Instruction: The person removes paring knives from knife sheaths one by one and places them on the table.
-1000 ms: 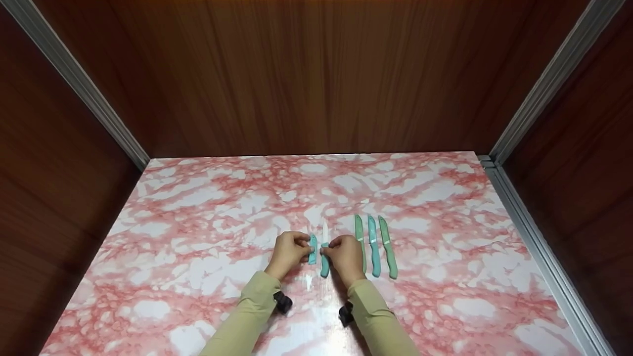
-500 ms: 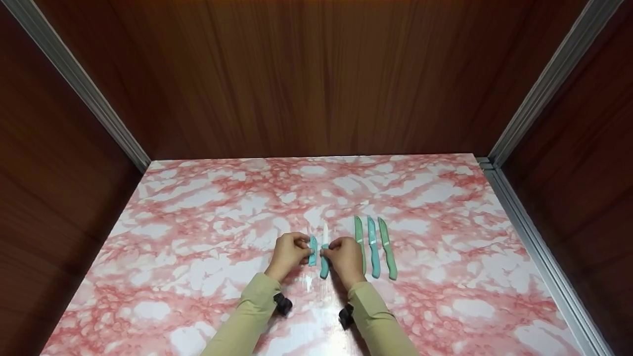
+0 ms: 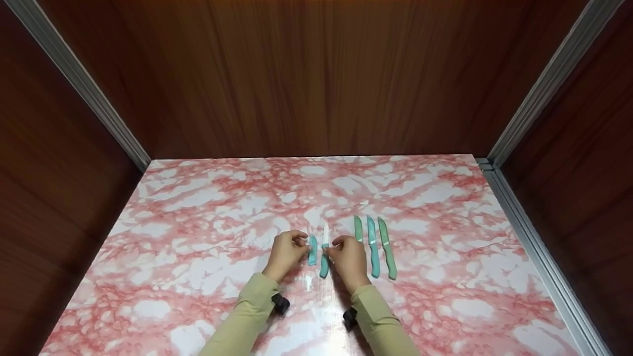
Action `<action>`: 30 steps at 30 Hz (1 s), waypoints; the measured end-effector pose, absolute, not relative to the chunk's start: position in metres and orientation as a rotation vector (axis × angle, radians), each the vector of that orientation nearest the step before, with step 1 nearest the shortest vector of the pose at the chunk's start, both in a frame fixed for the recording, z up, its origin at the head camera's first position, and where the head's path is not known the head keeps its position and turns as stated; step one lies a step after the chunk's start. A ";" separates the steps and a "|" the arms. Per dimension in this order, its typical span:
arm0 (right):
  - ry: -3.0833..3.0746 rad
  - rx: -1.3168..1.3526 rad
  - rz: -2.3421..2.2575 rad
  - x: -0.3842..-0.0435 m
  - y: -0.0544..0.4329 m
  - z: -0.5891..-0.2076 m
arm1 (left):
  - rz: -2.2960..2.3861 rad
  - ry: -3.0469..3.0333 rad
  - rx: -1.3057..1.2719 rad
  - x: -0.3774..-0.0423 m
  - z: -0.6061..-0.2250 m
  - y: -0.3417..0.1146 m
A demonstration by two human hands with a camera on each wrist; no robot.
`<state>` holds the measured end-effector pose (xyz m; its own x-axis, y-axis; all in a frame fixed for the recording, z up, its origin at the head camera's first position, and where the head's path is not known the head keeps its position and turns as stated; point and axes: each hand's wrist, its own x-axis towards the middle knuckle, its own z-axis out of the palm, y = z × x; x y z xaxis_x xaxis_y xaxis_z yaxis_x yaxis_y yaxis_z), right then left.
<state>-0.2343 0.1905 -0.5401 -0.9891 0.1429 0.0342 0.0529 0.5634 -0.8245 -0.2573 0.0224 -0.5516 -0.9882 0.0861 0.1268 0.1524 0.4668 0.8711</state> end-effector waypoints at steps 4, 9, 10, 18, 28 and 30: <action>-2.693 -0.119 1.427 -0.230 0.194 -0.536 | -1.550 -2.631 -0.213 -0.258 -0.547 0.022; -2.711 -0.053 1.373 -0.225 0.196 -0.530 | -1.493 -2.613 -0.246 -0.257 -0.543 0.022; -2.715 -0.048 1.362 -0.225 0.197 -0.530 | -1.490 -2.613 -0.252 -0.257 -0.543 0.022; -2.721 0.015 1.283 -0.219 0.198 -0.527 | -1.470 -2.591 -0.325 -0.259 -0.540 0.023; -2.753 0.193 1.220 -0.211 0.202 -0.527 | -1.395 -2.641 -0.358 -0.260 -0.537 0.024; -2.772 0.236 1.187 -0.209 0.203 -0.527 | -1.397 -2.654 -0.350 -0.260 -0.537 0.024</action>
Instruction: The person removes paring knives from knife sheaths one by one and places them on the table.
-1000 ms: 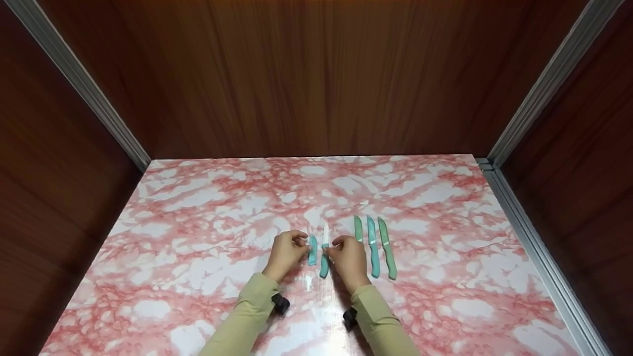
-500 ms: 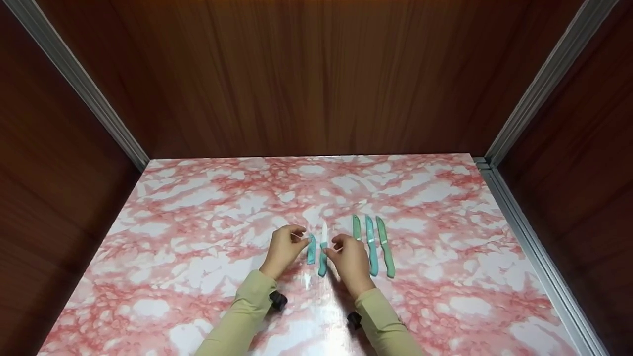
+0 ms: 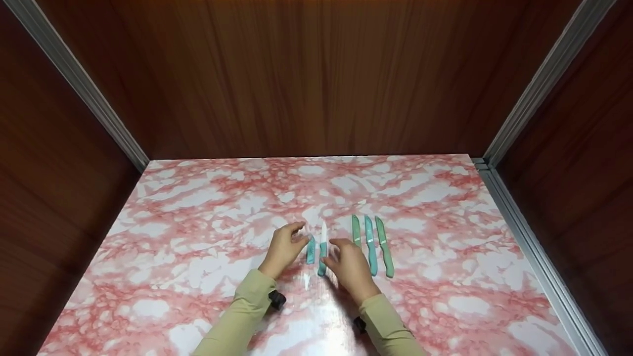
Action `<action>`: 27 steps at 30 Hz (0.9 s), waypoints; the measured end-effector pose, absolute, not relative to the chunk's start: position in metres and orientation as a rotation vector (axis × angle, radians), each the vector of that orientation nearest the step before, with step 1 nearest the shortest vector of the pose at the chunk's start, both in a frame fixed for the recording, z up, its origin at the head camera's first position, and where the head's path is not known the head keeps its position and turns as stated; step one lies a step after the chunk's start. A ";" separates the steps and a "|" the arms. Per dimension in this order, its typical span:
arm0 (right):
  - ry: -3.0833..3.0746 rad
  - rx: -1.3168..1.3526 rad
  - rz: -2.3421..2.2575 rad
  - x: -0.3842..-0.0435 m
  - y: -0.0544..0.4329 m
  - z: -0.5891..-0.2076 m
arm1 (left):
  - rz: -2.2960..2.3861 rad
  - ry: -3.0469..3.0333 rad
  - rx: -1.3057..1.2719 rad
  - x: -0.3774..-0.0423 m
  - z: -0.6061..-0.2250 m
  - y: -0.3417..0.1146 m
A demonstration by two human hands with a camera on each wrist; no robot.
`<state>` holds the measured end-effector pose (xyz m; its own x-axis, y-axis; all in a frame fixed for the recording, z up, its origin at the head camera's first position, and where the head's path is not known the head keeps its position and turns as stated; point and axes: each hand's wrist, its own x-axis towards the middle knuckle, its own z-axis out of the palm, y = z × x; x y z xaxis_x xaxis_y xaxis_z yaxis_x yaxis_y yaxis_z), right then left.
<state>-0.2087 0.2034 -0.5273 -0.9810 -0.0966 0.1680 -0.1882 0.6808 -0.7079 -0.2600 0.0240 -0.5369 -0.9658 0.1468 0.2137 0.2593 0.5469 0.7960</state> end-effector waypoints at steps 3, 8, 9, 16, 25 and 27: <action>-2.785 0.302 1.122 -0.206 0.206 -0.527 | -1.404 -2.663 -0.359 -0.261 -0.536 0.025; -2.779 0.376 1.046 -0.202 0.209 -0.527 | -1.374 -2.678 -0.429 -0.262 -0.536 0.028; -2.781 0.384 1.031 -0.202 0.210 -0.527 | -1.359 -2.686 -0.448 -0.263 -0.536 0.029; -2.819 0.416 0.930 -0.194 0.218 -0.529 | -1.232 -2.745 -0.599 -0.266 -0.537 0.036; -2.845 0.498 0.795 -0.184 0.231 -0.532 | -0.896 -2.797 -0.829 -0.268 -0.534 0.053; -2.852 0.520 0.775 -0.182 0.233 -0.533 | -0.823 -2.811 -0.868 -0.268 -0.533 0.058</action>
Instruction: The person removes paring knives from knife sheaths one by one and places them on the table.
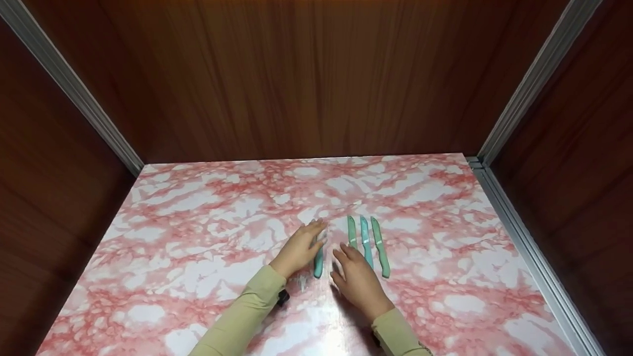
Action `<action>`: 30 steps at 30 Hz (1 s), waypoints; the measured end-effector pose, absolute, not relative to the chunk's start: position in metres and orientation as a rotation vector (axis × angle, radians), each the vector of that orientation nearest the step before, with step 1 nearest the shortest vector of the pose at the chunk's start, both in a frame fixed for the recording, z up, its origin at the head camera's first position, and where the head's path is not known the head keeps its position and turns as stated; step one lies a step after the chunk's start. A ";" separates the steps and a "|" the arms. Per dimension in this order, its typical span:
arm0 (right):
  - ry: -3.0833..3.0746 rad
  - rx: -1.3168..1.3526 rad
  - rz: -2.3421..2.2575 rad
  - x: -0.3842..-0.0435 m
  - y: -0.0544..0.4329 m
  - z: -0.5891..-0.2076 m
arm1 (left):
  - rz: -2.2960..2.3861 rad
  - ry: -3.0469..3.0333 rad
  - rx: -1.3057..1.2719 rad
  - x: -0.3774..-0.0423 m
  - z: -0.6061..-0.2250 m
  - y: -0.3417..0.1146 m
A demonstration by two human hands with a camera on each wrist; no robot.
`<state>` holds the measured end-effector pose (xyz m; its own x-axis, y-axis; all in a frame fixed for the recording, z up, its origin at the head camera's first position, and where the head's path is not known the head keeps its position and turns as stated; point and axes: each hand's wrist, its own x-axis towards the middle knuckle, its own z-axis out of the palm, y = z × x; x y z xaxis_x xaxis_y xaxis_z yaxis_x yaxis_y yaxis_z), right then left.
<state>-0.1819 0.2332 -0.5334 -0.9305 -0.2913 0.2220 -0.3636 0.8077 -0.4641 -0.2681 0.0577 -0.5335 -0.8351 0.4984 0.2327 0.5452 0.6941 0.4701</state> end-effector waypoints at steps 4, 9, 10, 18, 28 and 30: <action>-2.864 0.541 0.759 -0.179 0.238 -0.537 | -0.692 -2.824 -0.937 -0.269 -0.533 0.067; -2.872 0.543 0.741 -0.178 0.244 -0.539 | -0.570 -2.822 -1.006 -0.271 -0.532 0.079; -2.869 0.547 0.731 -0.178 0.245 -0.539 | -0.548 -2.824 -1.016 -0.272 -0.531 0.081; -2.902 0.526 0.702 -0.178 0.250 -0.540 | -0.348 -2.827 -1.108 -0.277 -0.531 0.093; -2.883 0.579 0.656 -0.178 0.257 -0.543 | -0.205 -2.836 -1.181 -0.279 -0.534 0.103; -2.885 0.582 0.637 -0.178 0.259 -0.544 | -0.201 -2.835 -1.194 -0.279 -0.534 0.106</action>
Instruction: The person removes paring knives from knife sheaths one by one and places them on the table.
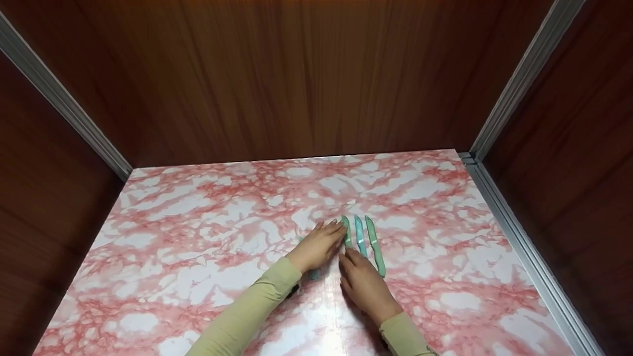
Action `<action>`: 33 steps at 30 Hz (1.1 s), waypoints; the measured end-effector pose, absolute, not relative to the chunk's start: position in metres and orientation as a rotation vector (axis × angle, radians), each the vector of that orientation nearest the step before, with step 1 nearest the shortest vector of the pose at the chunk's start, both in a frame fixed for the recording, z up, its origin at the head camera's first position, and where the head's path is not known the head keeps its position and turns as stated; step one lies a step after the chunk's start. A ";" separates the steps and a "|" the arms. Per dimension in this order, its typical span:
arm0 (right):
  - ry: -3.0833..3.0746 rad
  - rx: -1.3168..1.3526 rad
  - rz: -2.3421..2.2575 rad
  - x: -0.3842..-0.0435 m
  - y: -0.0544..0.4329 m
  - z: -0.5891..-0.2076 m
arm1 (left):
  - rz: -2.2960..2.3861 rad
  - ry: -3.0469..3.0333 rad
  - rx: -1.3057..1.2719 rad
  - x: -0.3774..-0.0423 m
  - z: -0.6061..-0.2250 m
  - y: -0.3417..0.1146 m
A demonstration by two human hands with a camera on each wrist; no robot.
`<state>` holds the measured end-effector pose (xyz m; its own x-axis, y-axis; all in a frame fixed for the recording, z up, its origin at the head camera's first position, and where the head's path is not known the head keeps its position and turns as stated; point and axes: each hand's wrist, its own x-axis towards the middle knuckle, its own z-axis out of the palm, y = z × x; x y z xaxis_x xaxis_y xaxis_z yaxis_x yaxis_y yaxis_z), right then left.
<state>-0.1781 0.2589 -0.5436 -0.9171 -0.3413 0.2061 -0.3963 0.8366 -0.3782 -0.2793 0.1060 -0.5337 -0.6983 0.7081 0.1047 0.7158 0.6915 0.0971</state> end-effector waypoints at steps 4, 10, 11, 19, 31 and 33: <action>-2.893 0.594 0.607 -0.179 0.261 -0.544 | -0.197 -2.805 -1.211 -0.279 -0.533 0.109; -2.877 0.624 0.598 -0.179 0.261 -0.546 | -0.170 -2.798 -1.199 -0.280 -0.536 0.110; -2.868 0.629 0.596 -0.180 0.261 -0.546 | -0.167 -2.802 -1.197 -0.280 -0.537 0.110; -2.840 0.654 0.575 -0.181 0.262 -0.547 | -0.138 -2.839 -1.200 -0.280 -0.535 0.112; -2.904 0.665 0.504 -0.184 0.264 -0.550 | -0.076 -2.830 -1.238 -0.281 -0.538 0.116; -2.901 0.678 0.501 -0.185 0.264 -0.551 | -0.063 -2.831 -1.240 -0.282 -0.540 0.116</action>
<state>-0.1847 0.2639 -0.5511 -0.8923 -0.4094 0.1899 -0.4494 0.8449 -0.2901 -0.2816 0.1157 -0.5398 -0.6772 0.7331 0.0628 0.7352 0.6777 0.0171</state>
